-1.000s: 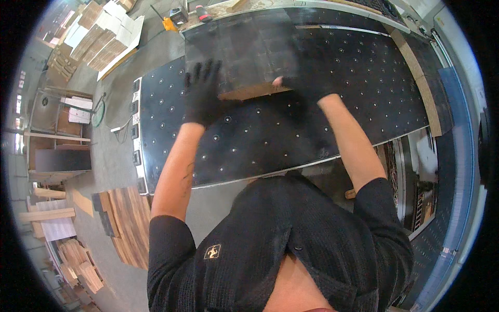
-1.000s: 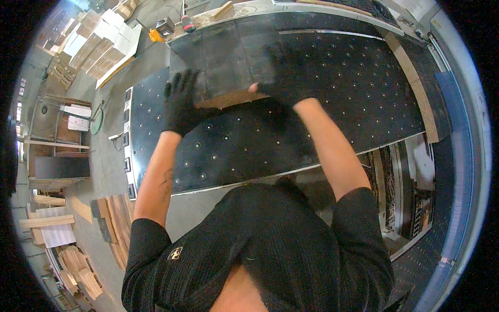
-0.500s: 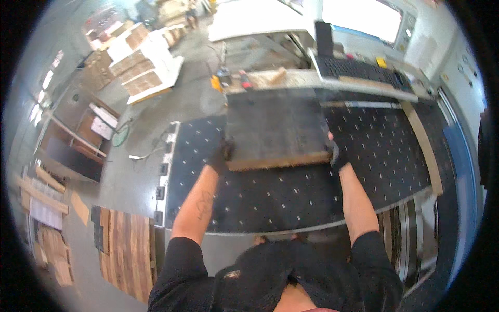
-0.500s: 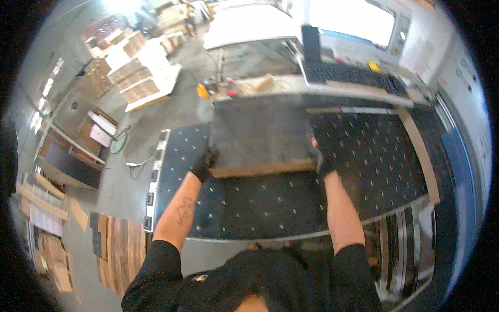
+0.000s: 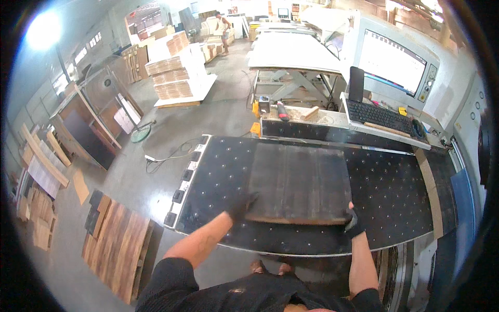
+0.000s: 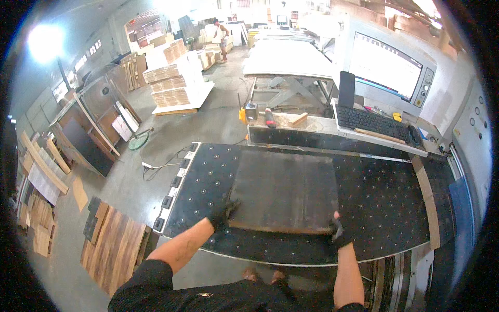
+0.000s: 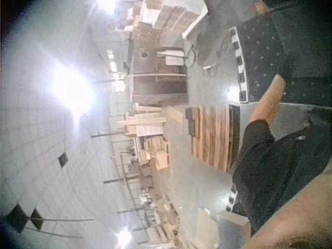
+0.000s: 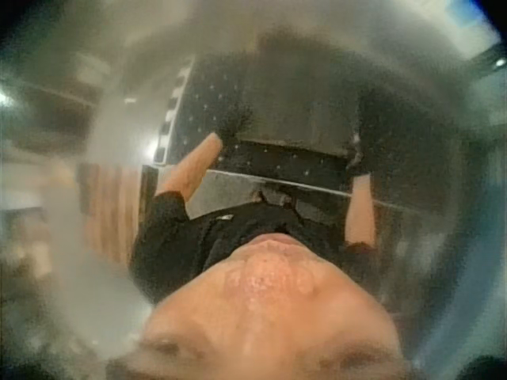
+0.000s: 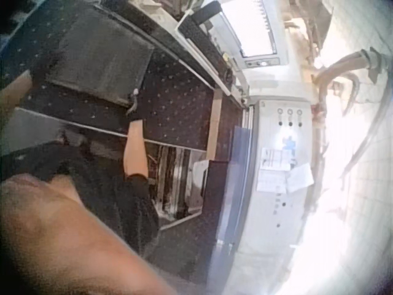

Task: The person picks up several wooden strips and moves them to a stack, then picks up a larger square black panel and places it onto a wooden board on the floor.

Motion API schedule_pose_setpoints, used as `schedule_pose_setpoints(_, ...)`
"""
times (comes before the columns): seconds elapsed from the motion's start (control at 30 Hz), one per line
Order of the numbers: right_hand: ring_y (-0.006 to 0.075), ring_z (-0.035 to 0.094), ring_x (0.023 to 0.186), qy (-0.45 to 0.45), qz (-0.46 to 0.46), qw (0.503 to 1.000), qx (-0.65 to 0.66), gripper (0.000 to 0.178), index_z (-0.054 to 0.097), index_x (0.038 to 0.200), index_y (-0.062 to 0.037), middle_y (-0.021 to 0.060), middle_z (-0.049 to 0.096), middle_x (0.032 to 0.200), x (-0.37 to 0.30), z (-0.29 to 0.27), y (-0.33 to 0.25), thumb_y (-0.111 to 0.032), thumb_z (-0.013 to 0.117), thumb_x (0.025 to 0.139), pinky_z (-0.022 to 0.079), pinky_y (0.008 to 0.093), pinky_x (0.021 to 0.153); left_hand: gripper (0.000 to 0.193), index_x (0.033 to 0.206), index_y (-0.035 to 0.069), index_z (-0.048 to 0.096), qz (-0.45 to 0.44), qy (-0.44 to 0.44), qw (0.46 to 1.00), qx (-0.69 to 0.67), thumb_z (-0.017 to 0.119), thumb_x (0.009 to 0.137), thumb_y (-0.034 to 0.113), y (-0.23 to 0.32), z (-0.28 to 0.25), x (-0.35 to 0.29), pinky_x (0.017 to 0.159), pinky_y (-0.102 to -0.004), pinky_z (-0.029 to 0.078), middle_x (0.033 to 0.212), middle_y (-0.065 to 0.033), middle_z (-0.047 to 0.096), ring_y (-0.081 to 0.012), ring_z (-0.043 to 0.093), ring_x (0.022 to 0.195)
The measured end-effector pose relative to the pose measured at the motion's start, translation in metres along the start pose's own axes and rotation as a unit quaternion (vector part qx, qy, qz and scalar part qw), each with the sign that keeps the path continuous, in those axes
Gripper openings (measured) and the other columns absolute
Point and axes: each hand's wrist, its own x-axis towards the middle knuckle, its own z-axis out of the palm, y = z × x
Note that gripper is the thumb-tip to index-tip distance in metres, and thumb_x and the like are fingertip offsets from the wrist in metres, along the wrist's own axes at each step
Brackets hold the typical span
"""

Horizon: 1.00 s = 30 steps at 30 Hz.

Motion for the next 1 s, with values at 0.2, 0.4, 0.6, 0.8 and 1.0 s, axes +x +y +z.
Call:
schedule_pose_setpoints(0.2,0.0250,0.056,0.121,-0.071,0.108,0.981,0.145,0.062,0.054,0.142,-0.0058,0.0073,0.056,0.138,-0.154,-0.043,-0.008,-0.035,0.074,0.091,0.049,0.0410,0.101,0.073,0.164,0.009,0.019,-0.112,-0.004,0.993,0.026,0.060,0.103,0.012,0.029,0.038,-0.174,0.106,-0.0361,0.047,0.149,-0.0163,0.047,-0.0222,0.053,0.127)
schedule_pose_setpoints(0.4,0.0225,0.055,0.125,-0.011,0.141,0.980,0.141,0.063,0.041,0.153,-0.0052,0.0061,0.054,0.143,-0.231,-0.052,-0.018,-0.035,0.060,0.102,0.046,0.0392,0.108,0.063,0.159,0.006,0.029,-0.111,0.083,0.988,-0.067,0.058,0.103,0.011,0.069,0.074,-0.242,0.109,-0.0408,0.044,0.157,-0.0127,0.037,-0.0233,0.046,0.135)
schedule_pose_setpoints(0.6,0.0245,0.052,0.130,-0.162,0.182,0.946,0.213,0.061,0.037,0.156,-0.0063,0.0081,0.049,0.151,-0.234,-0.057,-0.037,-0.035,0.054,0.105,0.044,0.0409,0.111,0.094,0.167,0.013,0.003,-0.117,0.049,0.989,-0.077,0.063,0.095,0.018,0.081,0.073,-0.247,0.113,-0.0367,0.041,0.161,-0.0120,0.035,-0.0193,0.039,0.142)
schedule_pose_setpoints(0.8,0.0286,0.057,0.122,-0.127,0.190,0.926,0.300,0.071,0.044,0.150,-0.0007,0.0121,0.054,0.143,-0.188,-0.049,-0.042,-0.043,0.064,0.098,0.052,0.0431,0.100,0.088,0.165,0.004,0.004,-0.134,0.019,0.990,-0.039,0.060,0.099,0.018,0.090,0.062,-0.241,0.114,-0.0352,0.039,0.161,-0.0130,0.036,-0.0213,0.038,0.143)
schedule_pose_setpoints(1.0,0.0249,0.059,0.120,-0.146,0.232,0.916,0.292,0.056,0.052,0.143,-0.0011,0.0093,0.058,0.136,-0.219,-0.054,-0.056,-0.033,0.066,0.099,0.053,0.0414,0.097,0.075,0.167,0.023,0.010,-0.169,0.032,0.967,-0.188,0.053,0.105,0.015,0.084,0.062,-0.248,0.107,-0.0412,0.050,0.155,-0.0076,0.043,-0.0217,0.050,0.135)
